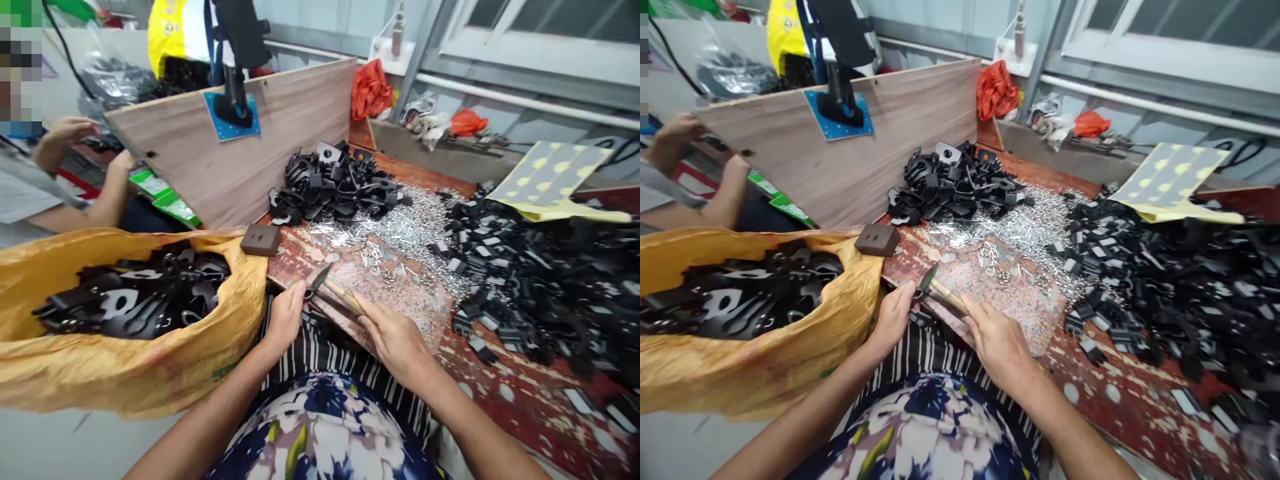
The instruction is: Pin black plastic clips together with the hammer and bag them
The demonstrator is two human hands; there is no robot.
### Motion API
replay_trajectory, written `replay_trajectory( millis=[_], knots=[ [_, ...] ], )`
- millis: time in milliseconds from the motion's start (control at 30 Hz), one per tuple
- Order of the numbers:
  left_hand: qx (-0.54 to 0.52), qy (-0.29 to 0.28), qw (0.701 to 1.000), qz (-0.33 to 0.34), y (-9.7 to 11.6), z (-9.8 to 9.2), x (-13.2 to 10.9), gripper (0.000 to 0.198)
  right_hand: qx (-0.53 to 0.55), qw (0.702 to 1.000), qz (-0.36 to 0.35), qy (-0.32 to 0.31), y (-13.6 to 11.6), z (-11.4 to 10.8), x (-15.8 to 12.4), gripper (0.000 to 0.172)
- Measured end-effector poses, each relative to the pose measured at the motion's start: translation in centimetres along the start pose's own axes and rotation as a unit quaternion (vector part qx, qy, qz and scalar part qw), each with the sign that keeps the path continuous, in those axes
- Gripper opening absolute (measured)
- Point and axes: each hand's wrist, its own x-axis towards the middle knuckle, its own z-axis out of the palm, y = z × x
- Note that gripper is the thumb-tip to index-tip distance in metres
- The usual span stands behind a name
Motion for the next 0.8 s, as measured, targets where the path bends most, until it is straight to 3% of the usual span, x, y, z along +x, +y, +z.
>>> replay_trajectory(
  millis=[167,300,367,467,567,600,667,700,733,800],
  knots=[
    [-0.076,-0.009,0.996,-0.042,2.1,-0.5,-1.2,0.047,-0.05,0.997,0.02,0.053,0.4,-1.6,0.6,0.036],
    [-0.197,-0.073,0.972,-0.106,4.1,0.8,-2.6,0.048,0.096,0.993,-0.062,0.019,-1.9,-2.4,0.1,0.045],
    [-0.239,-0.125,0.954,-0.129,4.7,1.8,-3.0,0.048,0.156,0.984,-0.079,-0.011,-2.6,-2.3,-0.2,0.039],
    [-0.278,-0.163,0.934,-0.153,4.9,2.6,-3.0,0.055,0.254,0.967,-0.006,0.003,-1.1,-3.4,-0.5,0.015],
    [-0.278,-0.154,0.934,-0.163,4.1,2.4,-2.4,0.055,0.322,0.928,0.088,0.163,3.6,-7.5,-0.4,0.027],
    [-0.268,-0.152,0.937,-0.162,3.8,2.3,-2.1,0.053,0.361,0.882,0.102,0.285,5.4,-9.1,0.0,0.029],
    [-0.247,-0.153,0.945,-0.152,3.0,2.3,-1.7,0.048,0.385,0.841,0.086,0.37,8.5,-11.7,1.4,0.049],
    [-0.237,-0.156,0.948,-0.143,2.7,2.3,-1.6,0.046,0.393,0.834,0.074,0.38,9.7,-12.3,2.6,0.051],
    [-0.228,-0.158,0.951,-0.134,2.4,2.4,-1.4,0.045,0.355,0.861,0.07,0.358,10.5,-12.3,4.0,0.048],
    [-0.218,-0.161,0.955,-0.122,1.9,2.5,-1.2,0.045,0.171,0.952,0.073,0.243,11.3,-10.6,7.4,0.039]
  ],
)
